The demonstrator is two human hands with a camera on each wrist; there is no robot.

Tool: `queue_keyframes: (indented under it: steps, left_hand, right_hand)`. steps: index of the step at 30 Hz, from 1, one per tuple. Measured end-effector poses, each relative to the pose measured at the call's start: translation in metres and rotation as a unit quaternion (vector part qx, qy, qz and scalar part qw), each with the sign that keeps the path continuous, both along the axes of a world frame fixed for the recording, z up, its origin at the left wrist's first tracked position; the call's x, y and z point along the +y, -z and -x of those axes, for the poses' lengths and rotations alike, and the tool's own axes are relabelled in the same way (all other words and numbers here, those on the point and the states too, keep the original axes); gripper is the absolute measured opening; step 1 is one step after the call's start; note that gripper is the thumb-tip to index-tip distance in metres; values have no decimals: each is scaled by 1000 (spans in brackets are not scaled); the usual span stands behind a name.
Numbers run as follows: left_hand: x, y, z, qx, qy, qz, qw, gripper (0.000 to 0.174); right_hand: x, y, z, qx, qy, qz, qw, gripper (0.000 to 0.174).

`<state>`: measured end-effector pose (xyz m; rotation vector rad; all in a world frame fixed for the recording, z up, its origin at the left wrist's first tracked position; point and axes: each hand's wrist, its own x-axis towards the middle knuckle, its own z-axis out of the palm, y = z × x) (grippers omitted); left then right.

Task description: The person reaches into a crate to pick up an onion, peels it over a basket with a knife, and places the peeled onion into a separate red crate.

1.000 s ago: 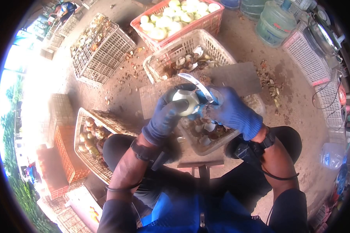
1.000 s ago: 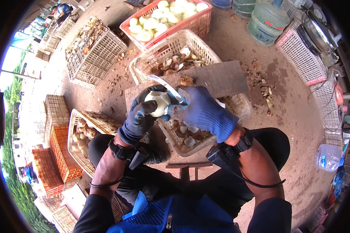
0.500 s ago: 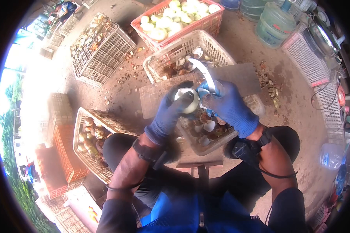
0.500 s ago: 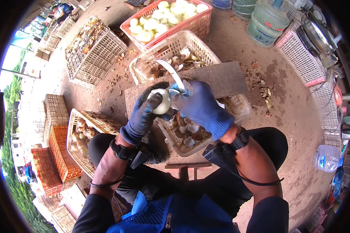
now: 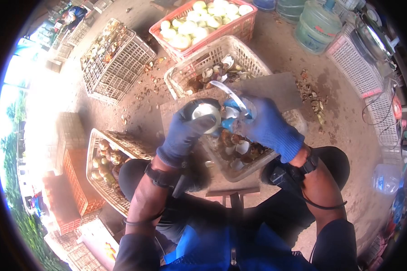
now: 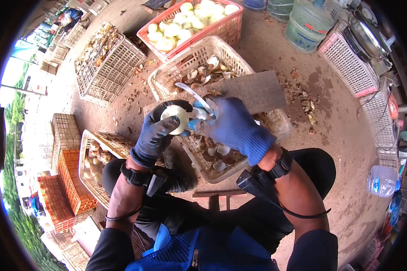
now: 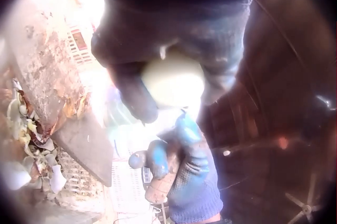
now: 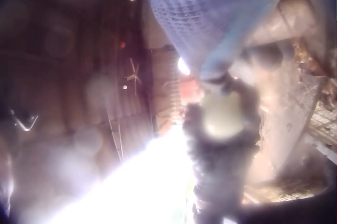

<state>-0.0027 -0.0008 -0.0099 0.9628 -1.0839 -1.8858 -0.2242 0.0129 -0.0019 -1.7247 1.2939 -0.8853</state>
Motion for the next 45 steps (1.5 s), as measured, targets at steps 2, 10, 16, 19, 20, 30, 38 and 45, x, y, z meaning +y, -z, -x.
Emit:
queue_keyframes:
  steps: [2, 10, 16, 19, 20, 30, 38, 45]
  left_hand:
    - [3, -7, 4, 27, 13, -13, 999, 57]
    - [5, -7, 2, -42, 73, 10, 996, 60]
    - [5, -14, -3, -103, 127, 48, 985, 71]
    - [7, -14, -4, -106, 132, 63, 984, 75]
    - [11, -14, 0, -90, 122, 44, 987, 76]
    - [5, -9, -3, 2, 74, 62, 995, 88]
    - [-24, -1, -23, -10, -102, -53, 993, 51]
    - [-90, 27, -43, -126, -23, 62, 990, 35]
  right_hand:
    - [1, 1, -2, 26, -28, 9, 999, 38]
    - [2, -6, -1, 16, -70, 5, 997, 39]
    - [2, -2, 5, 3, -110, -2, 994, 35]
    - [1, 1, 5, 14, -83, 37, 996, 33]
    - [1, 4, 4, 3, -72, 29, 997, 32]
    - [-6, -2, 1, -12, 94, -31, 995, 25]
    - [13, -17, 18, 317, -18, -26, 948, 31]
    - [20, -20, 12, 382, -81, -39, 920, 34]
